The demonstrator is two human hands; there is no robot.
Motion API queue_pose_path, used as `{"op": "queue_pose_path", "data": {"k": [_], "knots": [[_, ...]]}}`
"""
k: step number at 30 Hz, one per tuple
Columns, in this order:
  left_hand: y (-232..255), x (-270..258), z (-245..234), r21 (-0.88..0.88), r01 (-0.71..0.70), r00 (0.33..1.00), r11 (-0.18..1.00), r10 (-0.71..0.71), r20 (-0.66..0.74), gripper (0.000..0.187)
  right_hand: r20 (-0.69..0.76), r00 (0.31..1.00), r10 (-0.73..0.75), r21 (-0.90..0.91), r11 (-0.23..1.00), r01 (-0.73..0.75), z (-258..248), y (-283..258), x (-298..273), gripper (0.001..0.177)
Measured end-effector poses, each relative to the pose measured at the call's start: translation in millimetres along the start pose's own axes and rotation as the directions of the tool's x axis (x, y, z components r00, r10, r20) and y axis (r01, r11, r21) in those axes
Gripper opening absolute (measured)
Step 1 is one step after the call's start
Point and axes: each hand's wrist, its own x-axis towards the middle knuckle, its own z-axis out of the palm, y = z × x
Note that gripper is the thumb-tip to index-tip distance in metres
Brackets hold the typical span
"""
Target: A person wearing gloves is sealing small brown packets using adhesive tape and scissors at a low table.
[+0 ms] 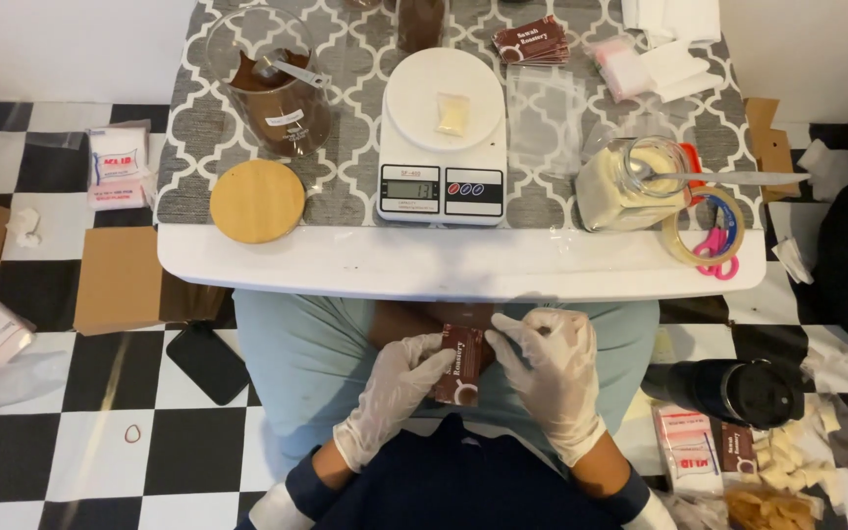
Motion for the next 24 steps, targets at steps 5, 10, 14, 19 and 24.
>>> {"op": "queue_pose_path", "data": {"k": [5,10,14,19,24], "knots": [[-0.8,-2.5,-1.8,0.004,-0.019,1.0,1.0,0.019,-0.009,0.04,0.02,0.989,-0.146,-0.05,0.988,0.146,3.3,-12.5,14.9,0.027],[-8.8,0.2,-5.7,0.067,-0.059,0.998,0.996,0.061,-0.024,0.043,0.017,0.981,-0.192,-0.118,0.974,0.192,9.5,-14.8,22.3,0.021],[-10.4,2.0,-5.5,0.065,-0.051,0.997,0.997,0.054,-0.049,0.043,-0.004,0.978,-0.207,-0.11,0.973,0.205,9.3,-17.6,24.7,0.012],[-4.7,4.4,-2.8,0.022,-0.076,0.997,0.997,0.076,-0.018,0.04,0.013,0.991,-0.133,-0.066,0.989,0.134,7.6,-19.3,24.9,0.009],[2.7,8.1,7.1,0.192,-0.086,0.987,0.978,0.11,-0.118,0.033,0.028,0.991,-0.133,0.071,0.989,0.13,7.4,-4.7,31.9,0.008]]}}
